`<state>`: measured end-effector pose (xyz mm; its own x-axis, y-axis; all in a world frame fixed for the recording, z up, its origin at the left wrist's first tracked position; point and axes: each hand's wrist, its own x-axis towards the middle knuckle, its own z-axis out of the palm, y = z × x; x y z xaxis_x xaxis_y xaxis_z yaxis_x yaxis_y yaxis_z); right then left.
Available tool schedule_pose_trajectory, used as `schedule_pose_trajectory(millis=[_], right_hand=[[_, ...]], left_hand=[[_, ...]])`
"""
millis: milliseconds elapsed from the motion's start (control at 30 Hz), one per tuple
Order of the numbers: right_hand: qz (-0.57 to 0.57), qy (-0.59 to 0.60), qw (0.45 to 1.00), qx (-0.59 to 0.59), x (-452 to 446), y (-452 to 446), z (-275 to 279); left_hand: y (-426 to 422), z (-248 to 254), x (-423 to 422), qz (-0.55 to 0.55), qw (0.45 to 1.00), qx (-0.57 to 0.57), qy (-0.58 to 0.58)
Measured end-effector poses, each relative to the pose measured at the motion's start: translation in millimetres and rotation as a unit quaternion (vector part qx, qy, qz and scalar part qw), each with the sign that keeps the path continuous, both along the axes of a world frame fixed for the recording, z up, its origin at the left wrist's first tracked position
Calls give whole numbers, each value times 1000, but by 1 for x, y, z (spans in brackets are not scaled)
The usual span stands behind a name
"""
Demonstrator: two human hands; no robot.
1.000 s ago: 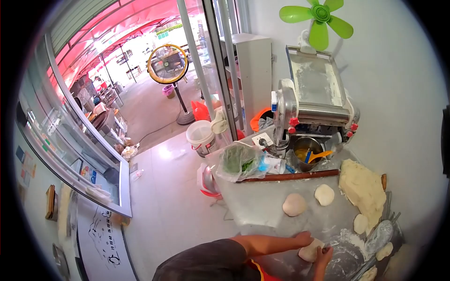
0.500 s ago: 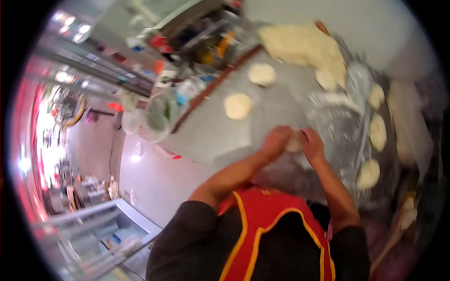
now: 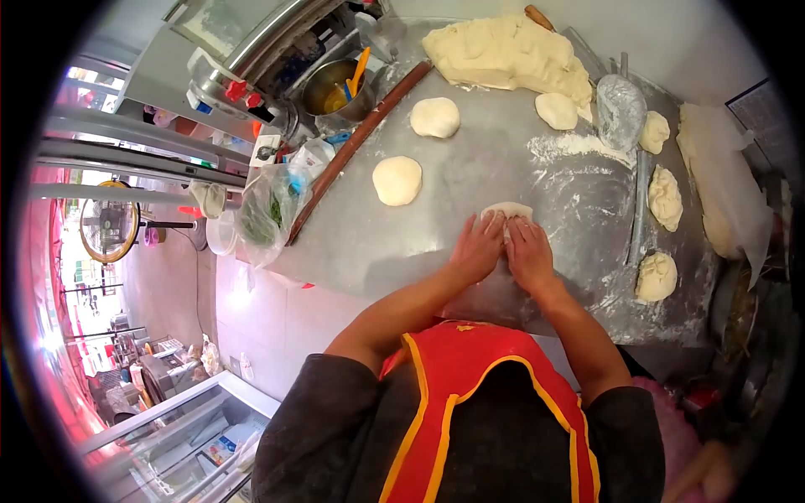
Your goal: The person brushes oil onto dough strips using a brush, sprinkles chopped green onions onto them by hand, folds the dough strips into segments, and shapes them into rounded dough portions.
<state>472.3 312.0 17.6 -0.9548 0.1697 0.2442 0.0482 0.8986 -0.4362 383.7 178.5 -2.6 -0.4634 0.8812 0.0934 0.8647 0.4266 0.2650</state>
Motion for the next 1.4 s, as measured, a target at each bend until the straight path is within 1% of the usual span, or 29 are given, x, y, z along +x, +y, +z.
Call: schedule_pose_trajectory(millis=[67, 100, 133, 167, 200, 233, 267, 300, 400, 467, 500, 600, 700, 800, 900, 1000, 1100, 1200, 1300, 1400], right_hand=[[19, -20, 998, -53, 1, 9, 4], [-44, -16, 991, -123, 7, 10, 6], [-105, -15, 976, -193, 17, 6, 26], [-166, -15, 951, -261, 27, 1, 36], [-235, -20, 881, -411, 42, 4, -9], [-279, -33, 792, -542, 41, 1, -17], [-316, -43, 683, -658, 38, -1, -19], [-344, -50, 556, -755, 35, -2, -21], [-306, 21, 483, -820, 14, -19, -16], [-274, 48, 435, -857, 3, -21, -3], [-258, 61, 409, -873, -1, -20, 2], [-296, 27, 437, -849, -7, -3, -3], [-324, -10, 467, -823, -5, 2, 4], [-319, -15, 507, -801, -8, 6, -11], [-310, -28, 562, -766, -26, 4, -17], [-321, -28, 514, -795, -47, -12, -34], [-378, -34, 463, -801, -74, -25, -21], [-361, -75, 469, -803, -77, -16, -25], [-273, -196, 530, -779, -76, 22, -6], [-302, -78, 658, -685, -93, 54, -16]], left_hand=[[0, 0, -11, -24, 999, 24, -34], [0, -2, -18, 30, 993, 75, -80], [0, -5, -25, 85, 980, 125, -128], [0, -2, -31, 139, 959, 173, -176], [2, 1, -33, 174, 948, 175, -203], [8, 5, -37, 186, 941, 114, -257], [17, 8, -42, 196, 929, 53, -310], [23, 12, -46, 204, 910, -7, -360], [29, 36, -51, 134, 923, 8, -360], [17, 66, -45, 80, 969, 93, -216], [8, 74, -42, 52, 979, 134, -143], [-19, 40, -44, -8, 995, 80, -54], [-18, 30, -50, 15, 989, 137, -45], [11, 12, -60, 25, 992, 124, -23], [19, -8, -61, 59, 997, 59, -4], [18, -2, -58, 62, 997, 53, 9], [20, 1, -61, 70, 997, 37, 8], [22, 2, -63, 68, 997, 31, 12], [23, 5, -62, 72, 997, 18, 10], [25, 5, -60, 76, 997, -29, 4]])
